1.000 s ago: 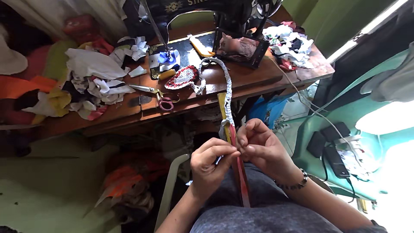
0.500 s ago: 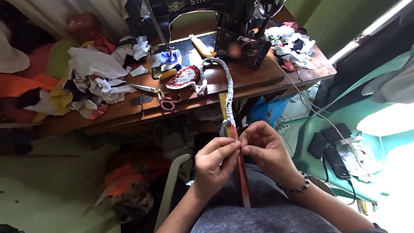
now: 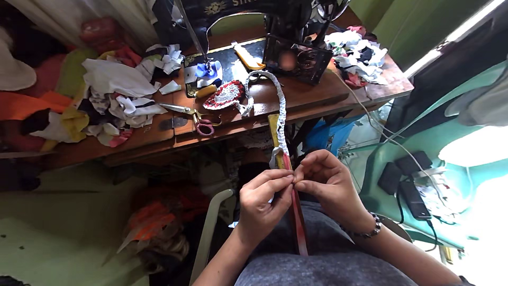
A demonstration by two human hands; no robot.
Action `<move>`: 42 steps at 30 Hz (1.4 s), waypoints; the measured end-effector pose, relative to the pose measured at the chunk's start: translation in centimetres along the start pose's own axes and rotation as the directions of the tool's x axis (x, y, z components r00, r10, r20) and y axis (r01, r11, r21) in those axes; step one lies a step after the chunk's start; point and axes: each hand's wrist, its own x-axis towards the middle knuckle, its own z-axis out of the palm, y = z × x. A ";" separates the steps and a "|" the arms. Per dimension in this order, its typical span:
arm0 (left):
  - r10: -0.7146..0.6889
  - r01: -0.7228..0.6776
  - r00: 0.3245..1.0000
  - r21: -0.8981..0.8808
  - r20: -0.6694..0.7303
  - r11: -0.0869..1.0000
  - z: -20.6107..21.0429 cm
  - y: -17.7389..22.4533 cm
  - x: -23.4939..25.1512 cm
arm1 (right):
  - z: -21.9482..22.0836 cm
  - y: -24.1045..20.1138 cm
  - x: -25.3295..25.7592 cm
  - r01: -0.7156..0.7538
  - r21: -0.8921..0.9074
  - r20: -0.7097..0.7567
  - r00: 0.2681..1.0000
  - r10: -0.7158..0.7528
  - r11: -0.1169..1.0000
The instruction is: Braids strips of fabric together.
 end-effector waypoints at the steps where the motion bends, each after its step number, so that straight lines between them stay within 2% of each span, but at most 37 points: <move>1: -0.001 0.001 1.000 -0.003 -0.001 1.000 0.0 0.0 0.0 | 0.0 0.0 0.0 0.003 -0.006 0.001 1.000 -0.003 1.000; 19: 0.010 -0.009 0.999 0.030 -0.030 1.000 -0.5 -0.1 0.1 | 0.8 -0.6 -0.5 0.085 -0.290 0.081 0.995 -0.064 0.953; 28: 0.023 -0.023 0.989 -0.002 -0.143 1.000 0.4 -0.1 -0.4 | 1.7 -0.2 -1.1 0.210 -0.322 0.075 0.978 -0.196 0.923; 35: -0.036 0.034 0.999 -0.195 -0.006 0.980 -0.7 -0.2 -0.1 | 1.0 -0.8 -0.9 0.090 -0.207 0.008 0.996 -0.090 0.974; 42: 0.012 -0.008 0.997 -0.070 0.070 0.998 -1.4 -0.1 0.2 | 0.5 -0.8 -0.7 0.092 -0.258 0.056 0.995 -0.080 0.962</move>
